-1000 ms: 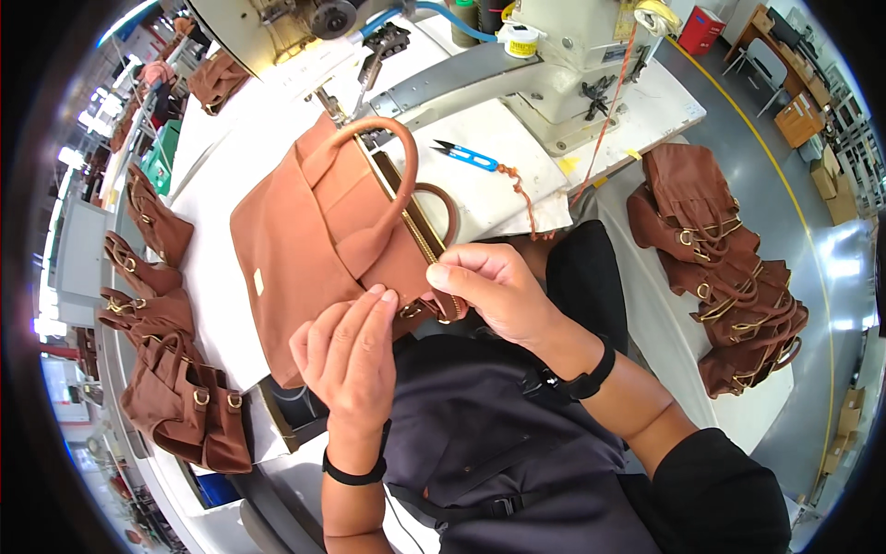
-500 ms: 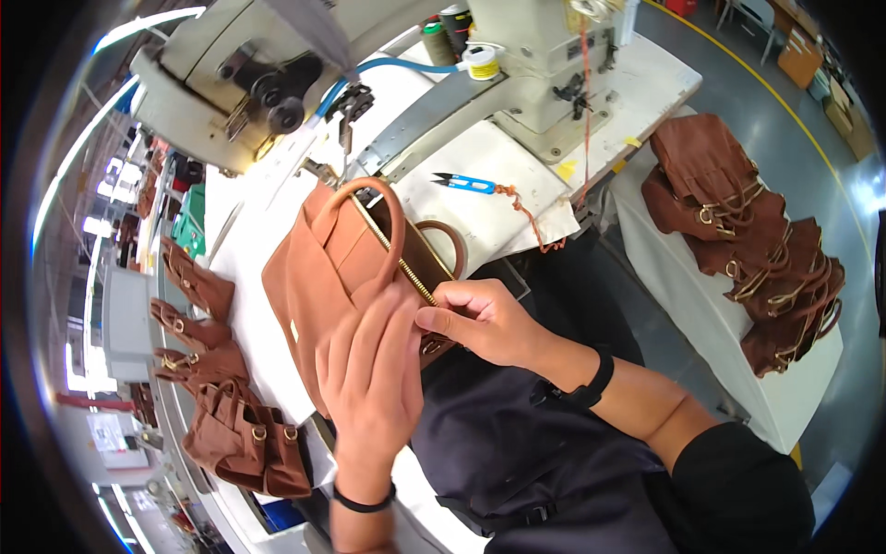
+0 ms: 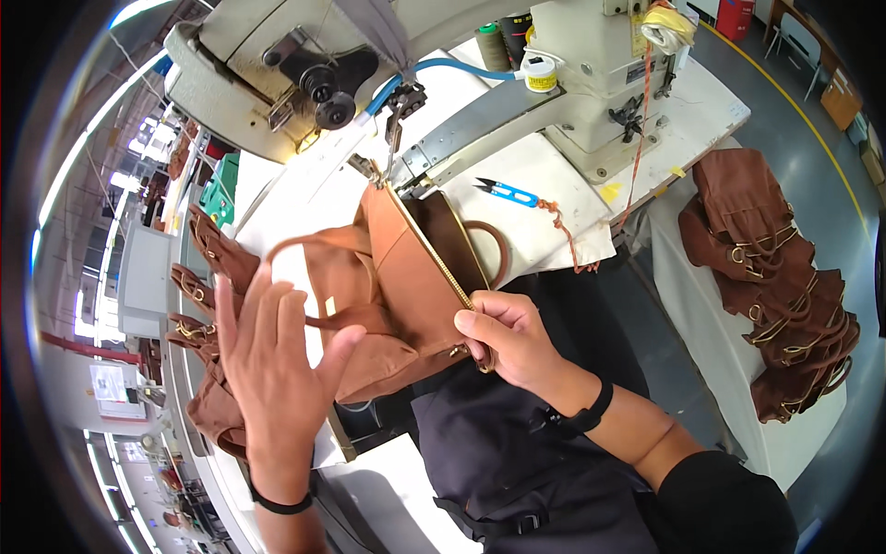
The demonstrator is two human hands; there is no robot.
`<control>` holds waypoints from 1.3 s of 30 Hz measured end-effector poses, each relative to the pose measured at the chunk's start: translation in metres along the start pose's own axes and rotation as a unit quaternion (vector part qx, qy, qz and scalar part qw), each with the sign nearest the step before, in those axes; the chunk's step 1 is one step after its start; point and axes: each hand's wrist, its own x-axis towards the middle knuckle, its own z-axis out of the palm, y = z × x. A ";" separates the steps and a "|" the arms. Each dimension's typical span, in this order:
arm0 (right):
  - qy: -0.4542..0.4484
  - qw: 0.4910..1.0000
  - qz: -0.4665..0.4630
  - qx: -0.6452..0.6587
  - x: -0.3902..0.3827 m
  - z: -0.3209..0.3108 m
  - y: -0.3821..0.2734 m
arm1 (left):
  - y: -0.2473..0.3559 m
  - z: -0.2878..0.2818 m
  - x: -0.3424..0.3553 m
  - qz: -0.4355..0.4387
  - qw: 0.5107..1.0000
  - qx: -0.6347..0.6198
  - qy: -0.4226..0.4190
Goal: The person uses an industrial sewing machine to stitch a zipper onto a brown leather handbag. They guide the bag under the needle, align the zipper tape, and sew along the edge. The person periodically stops to adjust the bag's position and trim excess thread with scissors.
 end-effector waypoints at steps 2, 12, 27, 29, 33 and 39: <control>0.019 0.995 0.033 0.095 -0.002 0.012 -0.001 | 0.005 0.014 -0.007 -0.032 0.999 -0.013 -0.027; 0.065 0.984 0.080 0.145 -0.010 0.029 -0.011 | 0.062 0.040 0.004 -0.030 0.980 -0.198 -0.018; 0.050 0.997 0.050 -0.020 0.006 0.019 -0.012 | 0.048 0.062 0.009 -0.057 0.970 -0.232 -0.038; 0.047 0.997 0.058 -0.020 0.011 0.018 -0.012 | 0.046 0.064 0.011 -0.059 0.969 -0.235 -0.038; 0.032 0.997 0.043 -0.050 0.013 0.017 -0.014 | 0.043 0.067 0.010 -0.061 0.966 -0.247 -0.040; 0.039 0.996 0.038 -0.069 0.022 0.017 -0.015 | 0.039 0.077 0.015 -0.061 0.963 -0.259 -0.032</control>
